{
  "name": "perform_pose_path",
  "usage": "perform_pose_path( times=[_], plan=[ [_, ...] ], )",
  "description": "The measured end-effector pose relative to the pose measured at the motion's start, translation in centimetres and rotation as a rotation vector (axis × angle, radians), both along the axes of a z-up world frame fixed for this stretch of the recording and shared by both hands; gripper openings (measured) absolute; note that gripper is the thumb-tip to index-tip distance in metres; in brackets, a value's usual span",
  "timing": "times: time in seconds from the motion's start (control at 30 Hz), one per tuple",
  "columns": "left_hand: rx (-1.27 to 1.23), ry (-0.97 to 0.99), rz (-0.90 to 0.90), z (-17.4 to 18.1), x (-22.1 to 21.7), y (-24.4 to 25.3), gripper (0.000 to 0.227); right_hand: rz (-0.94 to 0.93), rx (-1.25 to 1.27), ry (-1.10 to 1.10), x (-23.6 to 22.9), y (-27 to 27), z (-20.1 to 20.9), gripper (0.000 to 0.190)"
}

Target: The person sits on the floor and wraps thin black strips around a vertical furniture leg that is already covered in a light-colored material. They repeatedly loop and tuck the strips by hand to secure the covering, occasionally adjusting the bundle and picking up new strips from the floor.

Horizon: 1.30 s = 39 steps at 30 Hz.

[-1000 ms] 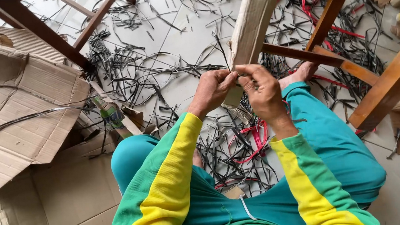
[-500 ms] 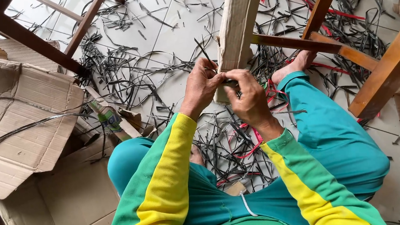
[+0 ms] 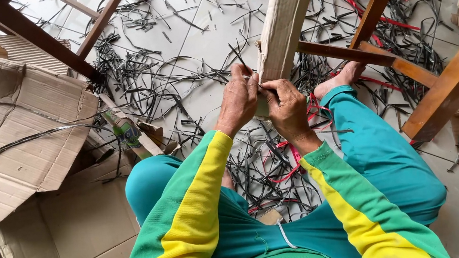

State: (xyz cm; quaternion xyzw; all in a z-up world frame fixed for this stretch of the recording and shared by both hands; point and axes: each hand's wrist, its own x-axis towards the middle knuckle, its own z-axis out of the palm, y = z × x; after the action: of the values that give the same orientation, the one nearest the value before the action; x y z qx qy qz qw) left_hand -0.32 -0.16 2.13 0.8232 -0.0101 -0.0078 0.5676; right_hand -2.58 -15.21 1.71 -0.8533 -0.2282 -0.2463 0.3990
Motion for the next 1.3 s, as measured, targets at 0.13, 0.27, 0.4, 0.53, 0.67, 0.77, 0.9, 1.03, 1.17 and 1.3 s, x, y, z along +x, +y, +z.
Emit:
perform_pose_path(
  times=[0.13,0.27,0.4,0.53,0.67,0.77,0.9,1.03,1.17,1.3],
  plan=[
    [-0.006,-0.018,-0.007,2.2,-1.3,-0.4,0.024,-0.029,-0.023,-0.026,-0.3,0.4,0.6,0.005],
    [0.105,-0.184,-0.042,1.0,-1.6,-0.7,0.044,-0.058,-0.117,-0.077,-0.5,0.5,0.7,0.01],
    [0.262,-0.335,-0.086,-0.7,-1.5,-0.8,0.052,-0.066,-0.224,-0.112,-0.4,0.0,-0.3,0.011],
    [0.307,-0.384,-0.076,-1.5,-2.2,-1.1,0.048,-0.072,-0.323,-0.134,-0.4,-0.1,-0.5,0.009],
    [0.317,-0.481,0.029,-2.1,-2.6,-1.5,0.038,-0.048,-0.454,-0.164,-0.3,-0.2,0.2,0.01],
    [0.343,-0.493,0.076,-1.8,-2.8,-1.5,0.032,-0.027,-0.496,-0.162,0.1,-0.5,-0.7,0.012],
    [0.342,-0.48,0.109,-2.0,-2.6,-1.3,0.031,0.034,-0.385,-0.017,1.5,-1.6,-1.5,0.008],
    [0.33,-0.488,0.127,-2.4,-2.2,-0.9,0.022,0.138,-0.231,0.147,1.2,-1.4,1.5,0.006],
    [0.383,-0.504,0.147,-3.9,-2.5,-1.0,0.013,0.166,-0.182,0.263,1.4,-1.4,2.1,0.011],
    [0.337,-0.492,0.2,-2.6,-4.7,-1.8,0.02,0.155,-0.159,0.292,1.4,-1.3,2.1,0.013]
  ],
)
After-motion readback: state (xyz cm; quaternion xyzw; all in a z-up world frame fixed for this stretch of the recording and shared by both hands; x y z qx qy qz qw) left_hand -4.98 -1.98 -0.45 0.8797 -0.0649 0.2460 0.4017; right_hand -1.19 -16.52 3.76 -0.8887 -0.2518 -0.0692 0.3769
